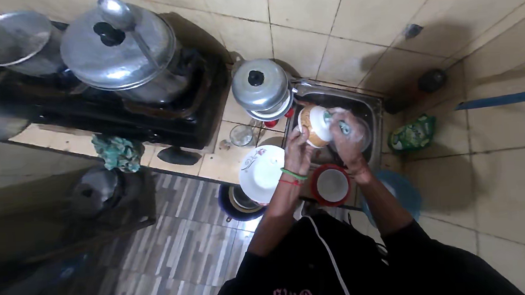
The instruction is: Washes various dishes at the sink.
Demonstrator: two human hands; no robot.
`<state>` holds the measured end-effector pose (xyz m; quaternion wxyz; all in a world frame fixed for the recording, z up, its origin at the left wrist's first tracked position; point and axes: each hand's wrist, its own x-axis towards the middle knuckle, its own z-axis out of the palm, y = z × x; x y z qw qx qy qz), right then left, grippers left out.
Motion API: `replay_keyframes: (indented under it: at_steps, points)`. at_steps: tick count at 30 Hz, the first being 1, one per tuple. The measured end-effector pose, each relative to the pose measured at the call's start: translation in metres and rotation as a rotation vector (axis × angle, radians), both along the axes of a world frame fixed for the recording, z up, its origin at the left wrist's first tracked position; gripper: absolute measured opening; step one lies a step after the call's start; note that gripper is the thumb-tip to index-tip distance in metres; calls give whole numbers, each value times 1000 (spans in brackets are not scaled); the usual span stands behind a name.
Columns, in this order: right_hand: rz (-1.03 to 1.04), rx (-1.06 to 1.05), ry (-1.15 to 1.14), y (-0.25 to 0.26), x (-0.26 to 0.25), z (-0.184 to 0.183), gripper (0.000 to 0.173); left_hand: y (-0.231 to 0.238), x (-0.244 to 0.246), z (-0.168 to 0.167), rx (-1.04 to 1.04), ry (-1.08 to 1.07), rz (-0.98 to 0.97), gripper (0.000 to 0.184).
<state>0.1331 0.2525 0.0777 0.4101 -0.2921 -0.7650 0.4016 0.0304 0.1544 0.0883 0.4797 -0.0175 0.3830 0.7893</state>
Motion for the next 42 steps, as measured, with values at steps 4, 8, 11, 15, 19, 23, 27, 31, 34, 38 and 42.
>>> replay_keyframes:
  at_steps: [4,8,11,15,19,23,27,31,34,38,42]
  points:
    - [-92,-234,-35,24,-15,15,22,2,17,-3,-58,55,-78,16]
    - [49,228,-172,-4,-19,22,23,9,19,11,-130,-9,-24,18]
    - [46,686,-165,-18,-9,-14,24,9,6,18,-75,-227,26,17]
    - [-32,479,45,-4,6,-26,26,6,-3,10,24,-363,-7,17]
    - [13,-282,163,33,8,8,26,-4,-1,-4,80,-168,-270,23]
    - [166,-443,-103,36,21,19,12,-17,12,-9,-7,323,-520,17]
    - [87,-729,-204,26,35,-1,19,-28,22,-26,-49,778,-724,15]
    - [-95,-1055,-90,34,55,-41,16,-43,46,-61,-57,1352,-840,15]
    - [-267,-972,-226,42,75,-59,35,-51,62,-77,-81,1592,-1077,23]
    - [-311,-848,-360,57,102,-94,34,-62,71,-121,114,1845,-1052,21]
    - [-209,-675,-719,75,104,-124,27,-71,73,-143,98,1878,-1113,19]
